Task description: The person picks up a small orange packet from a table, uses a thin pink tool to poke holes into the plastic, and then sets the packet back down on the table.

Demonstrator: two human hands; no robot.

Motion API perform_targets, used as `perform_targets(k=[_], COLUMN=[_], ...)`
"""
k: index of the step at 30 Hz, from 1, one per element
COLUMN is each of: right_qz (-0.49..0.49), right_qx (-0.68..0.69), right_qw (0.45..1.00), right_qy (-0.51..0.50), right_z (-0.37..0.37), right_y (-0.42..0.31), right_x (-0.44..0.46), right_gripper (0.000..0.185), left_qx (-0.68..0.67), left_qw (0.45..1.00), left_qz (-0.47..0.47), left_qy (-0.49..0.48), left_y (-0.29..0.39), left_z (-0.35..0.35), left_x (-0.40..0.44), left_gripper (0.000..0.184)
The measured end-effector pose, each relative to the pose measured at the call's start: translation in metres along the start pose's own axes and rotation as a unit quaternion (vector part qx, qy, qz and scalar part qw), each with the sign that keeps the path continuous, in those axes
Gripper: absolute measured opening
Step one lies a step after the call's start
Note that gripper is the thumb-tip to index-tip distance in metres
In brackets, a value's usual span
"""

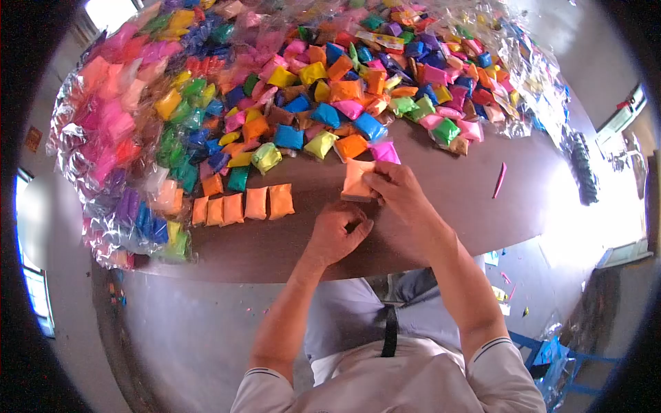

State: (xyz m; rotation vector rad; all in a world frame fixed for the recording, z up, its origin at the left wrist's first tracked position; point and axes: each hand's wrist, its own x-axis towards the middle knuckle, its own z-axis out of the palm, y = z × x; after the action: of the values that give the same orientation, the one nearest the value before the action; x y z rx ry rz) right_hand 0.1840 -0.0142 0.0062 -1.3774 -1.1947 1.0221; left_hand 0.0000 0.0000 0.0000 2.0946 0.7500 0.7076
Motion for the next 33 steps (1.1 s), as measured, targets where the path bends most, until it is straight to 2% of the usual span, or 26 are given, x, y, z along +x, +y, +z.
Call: perform_targets(k=[2, 8, 11, 13, 15, 18, 19, 21, 22, 23, 28, 30, 33], right_qz=[-0.034, 0.034, 0.011, -0.010, -0.022, 0.037, 0.005, -0.058, -0.071, -0.083, -0.136, -0.127, -0.135], right_qx=[-0.091, -0.141, -0.189, -0.245, -0.321, -0.339, -0.310, -0.251, -0.251, -0.252, -0.285, -0.290, -0.361], right_qw=[0.995, 0.982, 0.974, 0.963, 0.944, 0.940, 0.951, 0.966, 0.965, 0.964, 0.947, 0.946, 0.918], right_qy=[-0.021, -0.123, -0.126, -0.107, -0.079, -0.006, 0.001, 0.015, 0.000, -0.014, -0.066, -0.075, -0.093], right_z=[0.007, 0.052, 0.064, 0.070, 0.074, 0.076, 0.075, 0.073, 0.073, 0.075, 0.082, 0.081, 0.086], right_y=[-0.005, -0.024, -0.021, -0.022, -0.027, -0.033, -0.032, -0.025, -0.022, -0.019, -0.019, -0.021, -0.012], right_x=[0.012, 0.049, 0.058, 0.058, 0.056, 0.046, 0.044, 0.040, 0.039, 0.040, 0.044, 0.045, 0.051], right_gripper=[0.020, 0.022, 0.025, 0.026, 0.027, 0.029, 0.030, 0.032, 0.032, 0.032, 0.034, 0.035, 0.035], left_qx=[0.056, 0.024, -0.029, -0.022, -0.092, -0.284, -0.332, -0.210, -0.033, 0.145, 0.004, -0.070, -0.202], left_qw=[0.995, 0.993, 0.995, 0.998, 0.996, 0.953, 0.933, 0.974, 0.999, 0.981, 0.998, 0.997, 0.979], left_qz=[0.080, 0.104, 0.078, 0.056, 0.009, -0.100, -0.136, -0.077, 0.025, 0.128, 0.026, 0.000, -0.028], left_qy=[0.034, 0.055, 0.057, 0.018, 0.008, 0.030, 0.035, 0.035, 0.031, 0.026, -0.050, -0.037, 0.031], left_y=[0.001, 0.004, 0.006, -0.008, -0.025, -0.035, -0.034, -0.027, -0.017, -0.013, -0.031, -0.035, -0.023], left_z=[0.006, 0.002, 0.003, 0.007, 0.016, 0.027, 0.028, 0.024, 0.013, 0.006, 0.014, 0.021, 0.027], left_x=[0.003, 0.000, -0.001, -0.006, -0.007, -0.004, -0.003, -0.004, -0.008, -0.010, -0.011, -0.008, -0.005], left_gripper=[0.019, 0.014, 0.016, 0.013, 0.012, 0.010, 0.009, 0.012, 0.016, 0.022, 0.031, 0.030, 0.027])
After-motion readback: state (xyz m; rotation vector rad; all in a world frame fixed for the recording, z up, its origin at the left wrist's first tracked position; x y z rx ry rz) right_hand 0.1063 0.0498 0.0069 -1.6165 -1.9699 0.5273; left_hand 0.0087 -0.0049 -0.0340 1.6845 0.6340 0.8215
